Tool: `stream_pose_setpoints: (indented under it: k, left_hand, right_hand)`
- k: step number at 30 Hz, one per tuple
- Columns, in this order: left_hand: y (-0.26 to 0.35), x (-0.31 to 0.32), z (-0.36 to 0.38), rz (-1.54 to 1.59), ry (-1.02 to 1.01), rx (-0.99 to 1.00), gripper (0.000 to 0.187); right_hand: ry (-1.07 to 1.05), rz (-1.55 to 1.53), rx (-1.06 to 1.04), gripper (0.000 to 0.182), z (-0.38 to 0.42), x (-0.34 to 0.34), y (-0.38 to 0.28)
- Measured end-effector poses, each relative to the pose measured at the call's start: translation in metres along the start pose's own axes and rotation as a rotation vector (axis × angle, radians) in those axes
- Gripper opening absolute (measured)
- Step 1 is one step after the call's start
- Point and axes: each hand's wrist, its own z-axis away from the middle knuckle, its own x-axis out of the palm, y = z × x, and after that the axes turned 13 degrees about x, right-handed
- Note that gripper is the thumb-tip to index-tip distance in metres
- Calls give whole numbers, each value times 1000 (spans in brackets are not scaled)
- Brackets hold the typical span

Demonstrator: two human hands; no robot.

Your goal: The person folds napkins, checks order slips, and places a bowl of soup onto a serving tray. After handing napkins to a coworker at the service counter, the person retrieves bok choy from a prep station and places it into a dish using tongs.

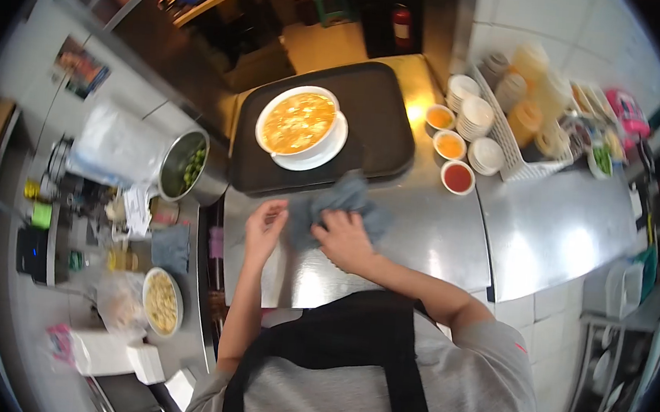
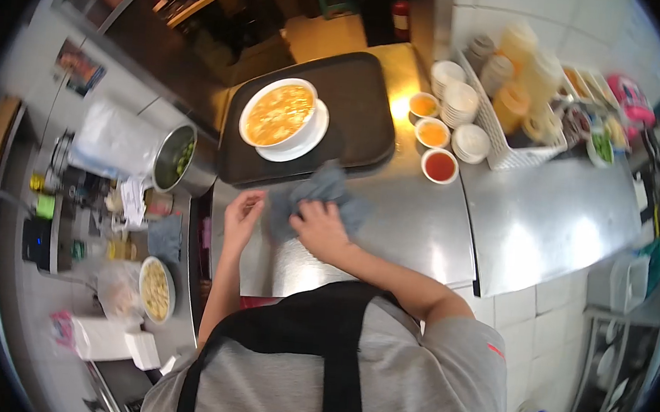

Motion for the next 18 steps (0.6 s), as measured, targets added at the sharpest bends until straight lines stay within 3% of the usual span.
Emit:
stream_pose_setpoints:
  k: [1,3,5,6,9,10,14,18]
  left_hand:
    - [4,-2,0,-6,-7,-9,19]
    - [6,-13,5,-19,-31,-21,19]
    - [5,-27,5,-3,-42,-51,20]
    - [5,-32,2,-6,-42,-52,20]
    - [16,-42,-4,109,4,-367,27]
    - [15,-40,-9,104,23,-371,27]
    - [5,-29,-42,386,102,-418,39]
    - [5,-6,-69,784,210,-479,55]
  right_hand:
    - [15,-2,38,27,-1,7,4]
    - [-220,-324,-17,16,-15,13,18]
    - [31,-573,116,14,-41,-8,41]
    - [149,-543,230,18,-57,-30,50]
    - [336,-443,407,21,-116,-53,107]
    - [237,-429,561,18,-137,-57,126]
    - [217,-489,708,25,-223,-27,179]
    - [219,-481,504,26,-292,-4,172]
